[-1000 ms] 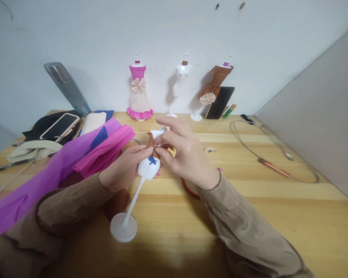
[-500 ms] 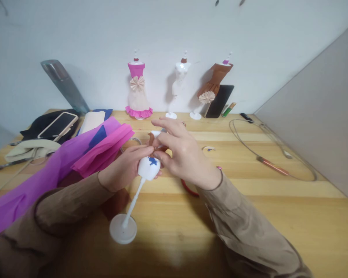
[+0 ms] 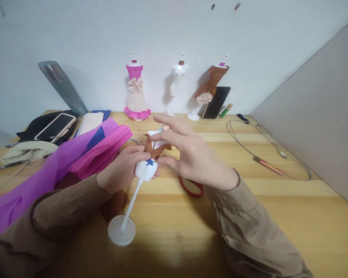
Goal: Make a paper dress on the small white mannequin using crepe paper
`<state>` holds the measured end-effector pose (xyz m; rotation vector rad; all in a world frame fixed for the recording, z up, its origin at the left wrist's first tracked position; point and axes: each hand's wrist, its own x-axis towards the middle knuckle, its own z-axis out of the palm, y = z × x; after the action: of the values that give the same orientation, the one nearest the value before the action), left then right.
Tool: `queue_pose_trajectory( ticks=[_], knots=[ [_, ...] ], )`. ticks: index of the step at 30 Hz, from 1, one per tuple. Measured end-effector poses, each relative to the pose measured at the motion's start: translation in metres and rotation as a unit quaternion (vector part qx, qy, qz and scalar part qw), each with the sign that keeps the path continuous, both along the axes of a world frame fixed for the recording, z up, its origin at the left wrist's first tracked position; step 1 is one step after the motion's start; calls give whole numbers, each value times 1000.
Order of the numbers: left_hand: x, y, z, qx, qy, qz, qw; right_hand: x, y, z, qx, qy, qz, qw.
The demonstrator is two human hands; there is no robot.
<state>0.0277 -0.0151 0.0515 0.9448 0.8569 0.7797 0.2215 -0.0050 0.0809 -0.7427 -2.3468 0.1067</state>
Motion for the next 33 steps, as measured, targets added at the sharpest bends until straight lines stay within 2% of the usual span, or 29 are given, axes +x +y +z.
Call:
queue_pose_trajectory(
  ticks=[5,14,22,30,33],
  knots=[
    [-1,-1,6,-2,-30,15,999,11,-1,10,27,-15,-24,999],
    [0,-2,1,-12,-42,9,999,7,5,3,110,56,-58,991],
    [1,-3,0,5,-26,-6,1000,-2,1,3,86,61,-57,993],
    [2,-5,3,5,-16,-7,1000,-1,1,4,102,54,-47,992],
    [2,-5,3,7,-4,-8,1000,-5,0,2,77,72,-49,993]
  ],
)
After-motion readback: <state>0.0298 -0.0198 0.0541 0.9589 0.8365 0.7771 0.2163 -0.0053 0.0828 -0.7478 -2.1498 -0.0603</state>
